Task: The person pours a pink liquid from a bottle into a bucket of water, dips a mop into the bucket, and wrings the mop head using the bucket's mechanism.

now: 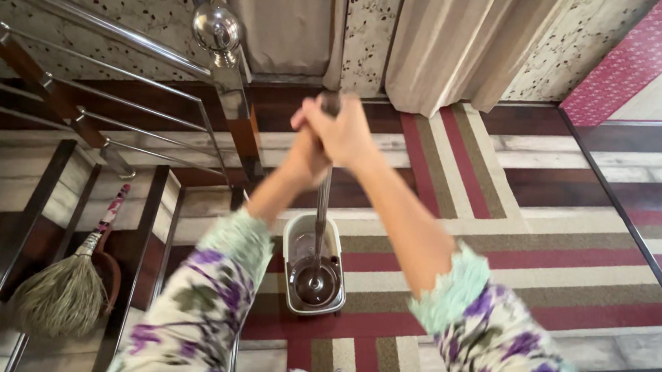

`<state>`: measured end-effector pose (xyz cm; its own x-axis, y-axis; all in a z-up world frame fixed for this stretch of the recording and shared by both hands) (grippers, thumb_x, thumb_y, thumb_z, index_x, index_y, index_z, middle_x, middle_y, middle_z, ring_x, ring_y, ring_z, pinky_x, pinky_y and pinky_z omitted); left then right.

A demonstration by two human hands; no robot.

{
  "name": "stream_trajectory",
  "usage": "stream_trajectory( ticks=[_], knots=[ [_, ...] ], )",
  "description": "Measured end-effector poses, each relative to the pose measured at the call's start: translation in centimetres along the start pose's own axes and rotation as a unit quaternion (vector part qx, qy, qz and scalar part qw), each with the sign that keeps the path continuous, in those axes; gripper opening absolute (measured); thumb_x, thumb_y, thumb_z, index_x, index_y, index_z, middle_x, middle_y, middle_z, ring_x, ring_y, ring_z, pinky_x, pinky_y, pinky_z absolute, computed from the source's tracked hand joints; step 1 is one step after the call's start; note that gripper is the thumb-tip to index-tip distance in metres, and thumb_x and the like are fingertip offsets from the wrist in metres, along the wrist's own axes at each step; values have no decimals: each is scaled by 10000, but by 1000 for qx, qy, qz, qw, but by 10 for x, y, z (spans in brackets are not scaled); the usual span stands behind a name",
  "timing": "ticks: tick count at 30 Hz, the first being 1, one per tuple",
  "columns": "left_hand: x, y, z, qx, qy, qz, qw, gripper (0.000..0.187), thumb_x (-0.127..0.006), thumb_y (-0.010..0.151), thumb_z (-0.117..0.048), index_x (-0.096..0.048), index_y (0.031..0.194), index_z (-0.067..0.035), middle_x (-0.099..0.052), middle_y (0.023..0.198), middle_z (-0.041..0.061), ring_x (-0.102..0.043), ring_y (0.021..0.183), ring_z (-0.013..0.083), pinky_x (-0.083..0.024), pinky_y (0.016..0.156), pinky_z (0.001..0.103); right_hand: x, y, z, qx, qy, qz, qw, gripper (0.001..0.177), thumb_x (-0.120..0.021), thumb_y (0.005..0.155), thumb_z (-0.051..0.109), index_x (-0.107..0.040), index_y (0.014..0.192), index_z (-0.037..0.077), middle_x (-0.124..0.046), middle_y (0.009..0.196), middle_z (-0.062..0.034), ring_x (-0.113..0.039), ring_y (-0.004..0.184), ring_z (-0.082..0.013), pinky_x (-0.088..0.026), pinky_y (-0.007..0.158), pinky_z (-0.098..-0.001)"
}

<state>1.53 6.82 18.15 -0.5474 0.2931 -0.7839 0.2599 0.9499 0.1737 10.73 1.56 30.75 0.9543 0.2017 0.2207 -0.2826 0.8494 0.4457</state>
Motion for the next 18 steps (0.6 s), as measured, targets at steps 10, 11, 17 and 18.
stream_trajectory(
  ticks=[10,11,17,18],
  knots=[
    [129,-77,74,-68,334,73,937,395,-567,1075,-467,-569,1281,-130,-658,1177,43,-636,1103,205,-523,949,384,-36,-80,-88,-198,-105,41,974,358,-730,837,348,-753,921,0,-753,805,-156,-689,728,-169,-545,715,-342],
    [107,-63,46,-160,616,89,766,479,-582,1014,-546,-569,1260,-135,-678,1152,51,-651,1070,217,-561,905,391,-31,-59,-73,-139,-95,63,984,372,-724,817,343,-760,914,-14,-758,786,-179,-693,721,-180,-561,695,-365],
    [-44,7,-49,-175,463,67,867,429,-702,891,6,-510,1271,-49,-656,1172,92,-642,1091,178,-551,903,348,20,34,44,-31,-37,-16,999,384,-712,863,327,-761,739,-33,-752,703,-100,-660,620,-159,-550,618,-351],
    [-51,5,-53,-176,464,68,866,429,-702,891,6,-510,1271,-49,-656,1172,92,-642,1091,178,-551,903,348,20,35,50,-30,-37,-17,999,384,-712,863,327,-761,739,-33,-752,703,-100,-660,620,-159,-550,618,-351]
  ],
)
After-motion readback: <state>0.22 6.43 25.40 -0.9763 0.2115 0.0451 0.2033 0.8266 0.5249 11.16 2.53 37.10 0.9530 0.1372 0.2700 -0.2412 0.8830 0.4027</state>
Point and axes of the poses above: each hand's wrist, its own y-axis towards the middle knuckle, its own x-axis out of the back of the hand, z = x × y, the point moved 2 cm from there along y, towards the middle knuckle
